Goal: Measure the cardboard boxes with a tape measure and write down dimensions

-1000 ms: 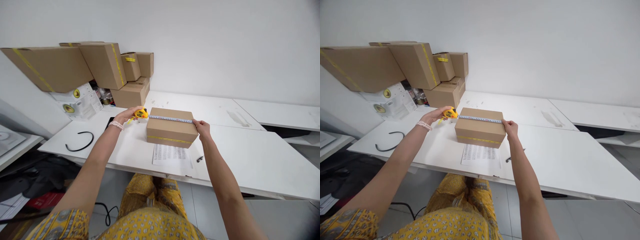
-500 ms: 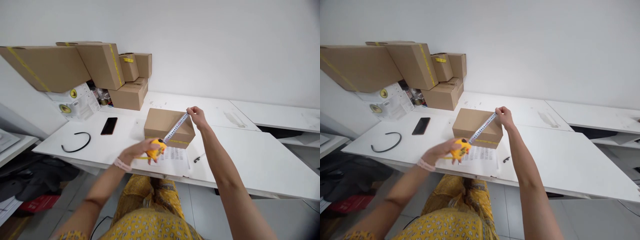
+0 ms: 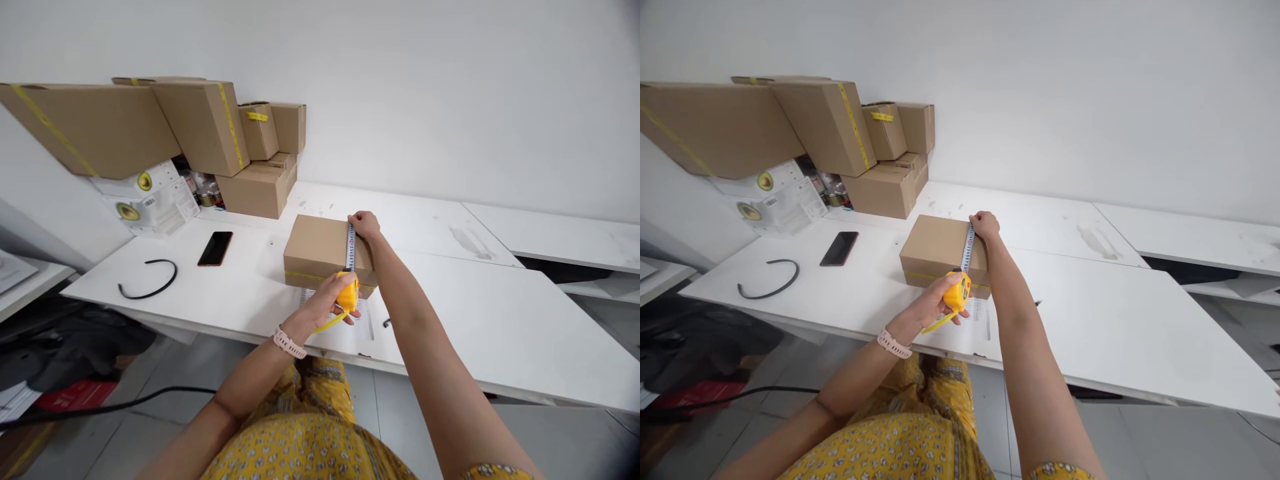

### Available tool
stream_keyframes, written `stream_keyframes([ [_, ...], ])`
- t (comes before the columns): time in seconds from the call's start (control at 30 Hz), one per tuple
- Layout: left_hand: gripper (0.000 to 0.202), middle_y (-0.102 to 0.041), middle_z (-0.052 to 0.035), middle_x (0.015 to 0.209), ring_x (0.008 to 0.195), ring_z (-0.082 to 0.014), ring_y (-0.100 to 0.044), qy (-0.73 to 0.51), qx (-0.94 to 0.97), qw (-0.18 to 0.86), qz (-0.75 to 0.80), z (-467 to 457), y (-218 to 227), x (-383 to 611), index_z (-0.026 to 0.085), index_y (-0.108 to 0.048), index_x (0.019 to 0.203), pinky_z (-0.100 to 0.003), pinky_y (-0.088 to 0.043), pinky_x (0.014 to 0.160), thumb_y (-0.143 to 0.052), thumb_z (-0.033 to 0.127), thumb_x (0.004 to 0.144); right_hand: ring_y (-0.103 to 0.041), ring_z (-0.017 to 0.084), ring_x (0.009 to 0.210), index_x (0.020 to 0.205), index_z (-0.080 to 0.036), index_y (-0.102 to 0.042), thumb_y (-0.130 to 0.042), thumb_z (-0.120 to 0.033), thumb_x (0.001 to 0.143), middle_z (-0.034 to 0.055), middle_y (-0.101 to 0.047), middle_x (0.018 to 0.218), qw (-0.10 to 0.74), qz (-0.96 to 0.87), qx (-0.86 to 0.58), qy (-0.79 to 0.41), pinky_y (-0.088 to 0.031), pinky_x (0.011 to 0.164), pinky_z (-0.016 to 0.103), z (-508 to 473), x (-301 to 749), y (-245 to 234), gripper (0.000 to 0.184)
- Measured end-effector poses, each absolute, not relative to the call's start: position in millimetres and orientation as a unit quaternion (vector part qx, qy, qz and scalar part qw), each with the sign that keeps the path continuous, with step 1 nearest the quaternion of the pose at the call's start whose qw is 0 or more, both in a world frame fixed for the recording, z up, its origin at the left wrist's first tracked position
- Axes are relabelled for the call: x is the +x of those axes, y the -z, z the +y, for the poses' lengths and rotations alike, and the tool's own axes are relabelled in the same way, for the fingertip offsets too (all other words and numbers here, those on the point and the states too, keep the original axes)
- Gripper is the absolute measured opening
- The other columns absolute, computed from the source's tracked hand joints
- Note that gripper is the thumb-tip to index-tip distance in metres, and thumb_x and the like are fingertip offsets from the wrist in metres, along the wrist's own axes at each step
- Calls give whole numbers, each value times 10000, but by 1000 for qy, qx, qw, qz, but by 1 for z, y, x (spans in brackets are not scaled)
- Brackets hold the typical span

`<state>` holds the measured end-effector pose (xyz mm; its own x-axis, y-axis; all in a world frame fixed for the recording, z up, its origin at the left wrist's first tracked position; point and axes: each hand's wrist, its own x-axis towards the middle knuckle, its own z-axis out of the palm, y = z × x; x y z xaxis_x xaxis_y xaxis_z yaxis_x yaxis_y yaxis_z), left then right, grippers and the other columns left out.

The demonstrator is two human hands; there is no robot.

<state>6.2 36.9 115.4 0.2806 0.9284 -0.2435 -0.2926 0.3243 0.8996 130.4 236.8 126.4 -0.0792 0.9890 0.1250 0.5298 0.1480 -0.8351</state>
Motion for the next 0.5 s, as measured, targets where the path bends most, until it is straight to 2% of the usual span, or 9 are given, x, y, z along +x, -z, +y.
stream_keyframes([
  [0.2,592,-635,-30,914,529,-146,-679,-436,394,690,422,31,-113,14,179,-577,984,-247,-514,406,-712,689,714,-520,192,782,786,-293,-581,-611,-570,822,11,-540,811,414,-688,-509,-311,-503,711,363,245,136,-116,282],
  [0.37,568,-658,-53,952,534,-149,-685,-456,385,689,412,25,-112,9,168,-580,1008,-261,-530,451,-691,658,742,-549,202,816,843,-258,-615,-682,-621,800,26,-621,840,420,-659,-510,-359,-521,734,382,249,141,-130,372],
  [0.5,545,-655,-46,1020,581,-165,-705,-537,406,605,426,3,-109,-26,193,-568,1084,-271,-544,461,-737,587,748,-608,198,902,968,-222,-663,-535,-679,900,57,-663,926,545,-594,-492,-329,-519,830,364,231,175,-131,479],
])
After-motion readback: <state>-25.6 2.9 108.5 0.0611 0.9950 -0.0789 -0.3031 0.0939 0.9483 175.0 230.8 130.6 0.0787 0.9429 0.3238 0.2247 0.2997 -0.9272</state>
